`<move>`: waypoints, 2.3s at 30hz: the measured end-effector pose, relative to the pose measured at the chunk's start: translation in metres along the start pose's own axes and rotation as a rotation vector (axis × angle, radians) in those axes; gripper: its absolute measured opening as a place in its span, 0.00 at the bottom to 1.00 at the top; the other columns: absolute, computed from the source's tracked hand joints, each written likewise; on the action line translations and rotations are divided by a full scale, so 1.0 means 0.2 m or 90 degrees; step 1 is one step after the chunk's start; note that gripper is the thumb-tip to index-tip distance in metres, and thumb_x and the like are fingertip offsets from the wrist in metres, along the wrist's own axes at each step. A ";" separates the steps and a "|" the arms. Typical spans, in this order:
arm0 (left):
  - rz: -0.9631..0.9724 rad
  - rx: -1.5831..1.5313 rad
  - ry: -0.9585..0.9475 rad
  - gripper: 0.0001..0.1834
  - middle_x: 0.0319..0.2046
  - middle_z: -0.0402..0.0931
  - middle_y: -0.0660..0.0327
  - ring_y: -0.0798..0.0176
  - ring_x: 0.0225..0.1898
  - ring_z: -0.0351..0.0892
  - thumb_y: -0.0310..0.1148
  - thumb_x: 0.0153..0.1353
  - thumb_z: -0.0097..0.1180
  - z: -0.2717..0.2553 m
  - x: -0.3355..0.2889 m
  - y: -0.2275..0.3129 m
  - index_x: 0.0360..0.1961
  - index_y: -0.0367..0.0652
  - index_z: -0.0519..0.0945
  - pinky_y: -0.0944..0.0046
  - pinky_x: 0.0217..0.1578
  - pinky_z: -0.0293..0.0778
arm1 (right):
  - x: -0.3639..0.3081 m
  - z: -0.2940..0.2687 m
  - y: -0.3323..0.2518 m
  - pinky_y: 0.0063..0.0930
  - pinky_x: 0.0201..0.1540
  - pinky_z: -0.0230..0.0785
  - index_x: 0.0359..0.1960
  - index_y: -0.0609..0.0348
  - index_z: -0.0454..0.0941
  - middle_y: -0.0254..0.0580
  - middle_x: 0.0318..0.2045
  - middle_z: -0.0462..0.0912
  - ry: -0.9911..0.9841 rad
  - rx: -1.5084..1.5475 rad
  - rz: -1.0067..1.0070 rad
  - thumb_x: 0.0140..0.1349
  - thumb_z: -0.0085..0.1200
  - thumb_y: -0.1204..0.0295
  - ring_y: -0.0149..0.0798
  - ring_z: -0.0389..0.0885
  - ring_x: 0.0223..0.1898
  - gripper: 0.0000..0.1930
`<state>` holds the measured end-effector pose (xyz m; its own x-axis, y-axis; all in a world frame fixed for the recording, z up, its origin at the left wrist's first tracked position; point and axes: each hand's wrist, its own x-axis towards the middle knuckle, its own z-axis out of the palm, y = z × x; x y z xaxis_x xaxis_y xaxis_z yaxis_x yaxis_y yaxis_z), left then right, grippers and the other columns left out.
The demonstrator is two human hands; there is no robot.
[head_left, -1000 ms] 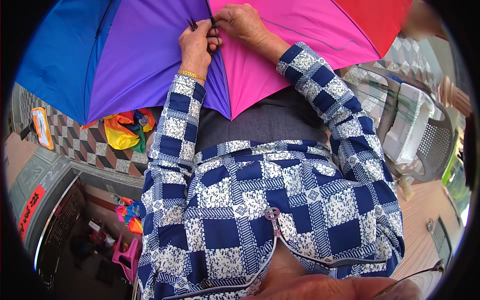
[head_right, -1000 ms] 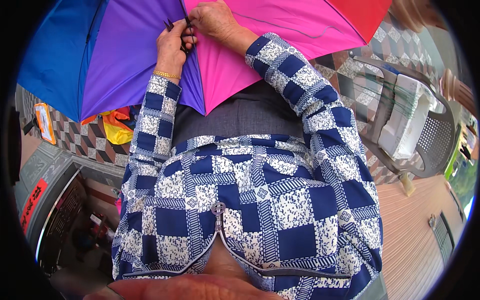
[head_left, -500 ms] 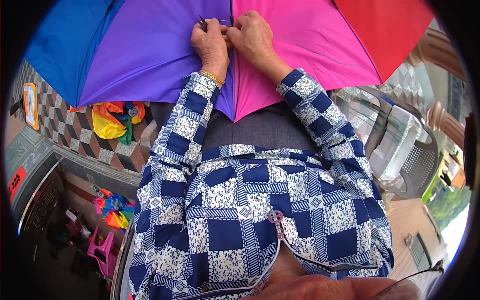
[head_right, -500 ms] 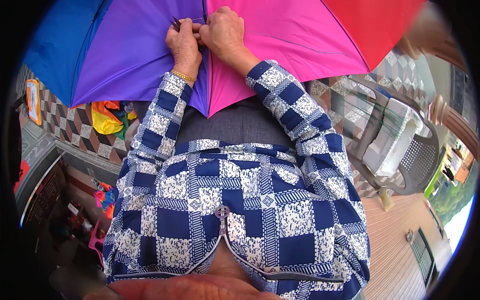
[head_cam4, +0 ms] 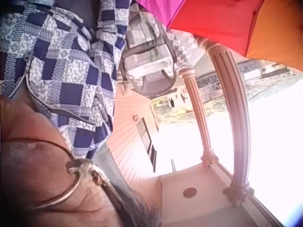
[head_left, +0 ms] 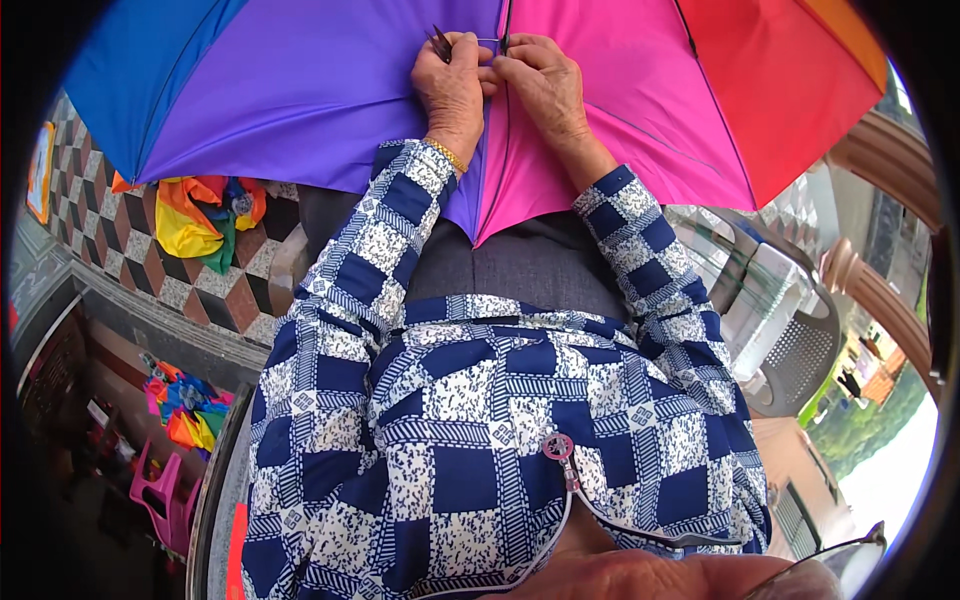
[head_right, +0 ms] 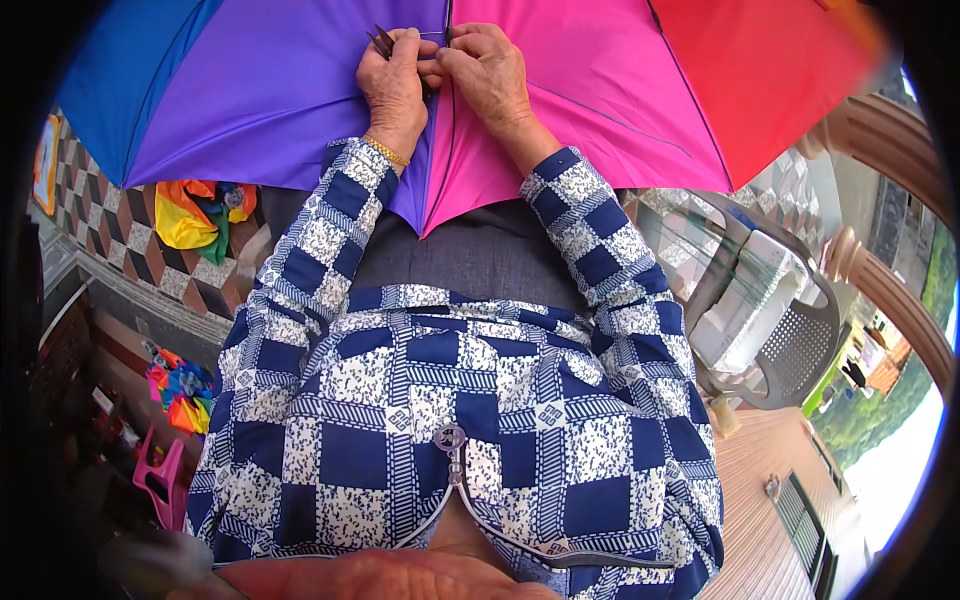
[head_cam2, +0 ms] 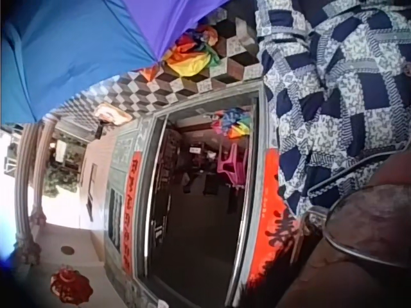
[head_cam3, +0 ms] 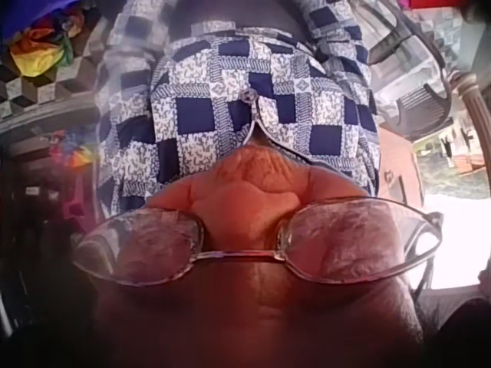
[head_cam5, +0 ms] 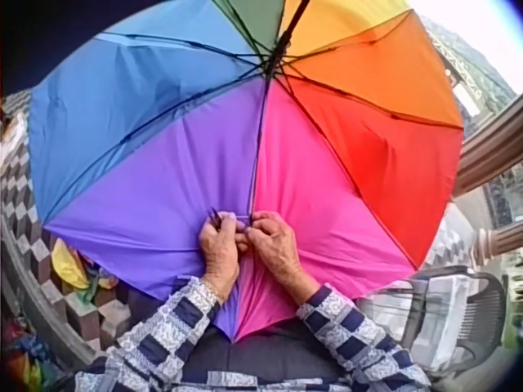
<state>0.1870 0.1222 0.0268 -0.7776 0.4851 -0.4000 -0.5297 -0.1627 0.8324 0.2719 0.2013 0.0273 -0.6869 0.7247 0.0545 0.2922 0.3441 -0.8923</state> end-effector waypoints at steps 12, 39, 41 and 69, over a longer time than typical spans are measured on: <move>-0.004 0.029 0.001 0.07 0.22 0.76 0.60 0.71 0.15 0.73 0.31 0.61 0.53 0.09 -0.07 0.03 0.32 0.37 0.74 0.73 0.15 0.69 | -0.01 -0.10 -0.02 0.25 0.46 0.71 0.31 0.64 0.82 0.44 0.42 0.81 -0.010 0.014 -0.008 0.51 0.60 0.70 0.37 0.80 0.44 0.09; -0.036 0.160 -0.002 0.05 0.19 0.74 0.65 0.69 0.16 0.76 0.29 0.57 0.59 0.13 -0.08 0.07 0.30 0.38 0.78 0.74 0.15 0.68 | 0.15 -0.22 -0.06 0.30 0.42 0.73 0.36 0.59 0.81 0.42 0.31 0.81 -0.075 -0.235 -0.079 0.55 0.56 0.70 0.40 0.81 0.35 0.09; -0.037 0.166 -0.005 0.05 0.20 0.74 0.65 0.69 0.16 0.77 0.29 0.57 0.59 0.13 -0.08 0.07 0.30 0.38 0.77 0.74 0.15 0.68 | 0.19 -0.21 -0.05 0.39 0.36 0.69 0.30 0.57 0.77 0.47 0.25 0.78 -0.089 -0.402 -0.207 0.53 0.53 0.70 0.47 0.78 0.31 0.06; -0.102 0.133 -0.032 0.05 0.21 0.74 0.58 0.67 0.15 0.76 0.24 0.60 0.50 0.11 -0.11 0.11 0.33 0.32 0.74 0.71 0.17 0.72 | 0.10 -0.44 -0.14 0.38 0.34 0.71 0.33 0.60 0.77 0.48 0.27 0.79 -0.023 -0.292 -0.160 0.55 0.51 0.74 0.50 0.78 0.30 0.06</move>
<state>0.2002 0.1274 0.0622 -0.6686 0.5330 -0.5185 -0.5595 0.0987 0.8229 0.3087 0.2595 0.0932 -0.7938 0.5674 0.2189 0.3705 0.7366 -0.5657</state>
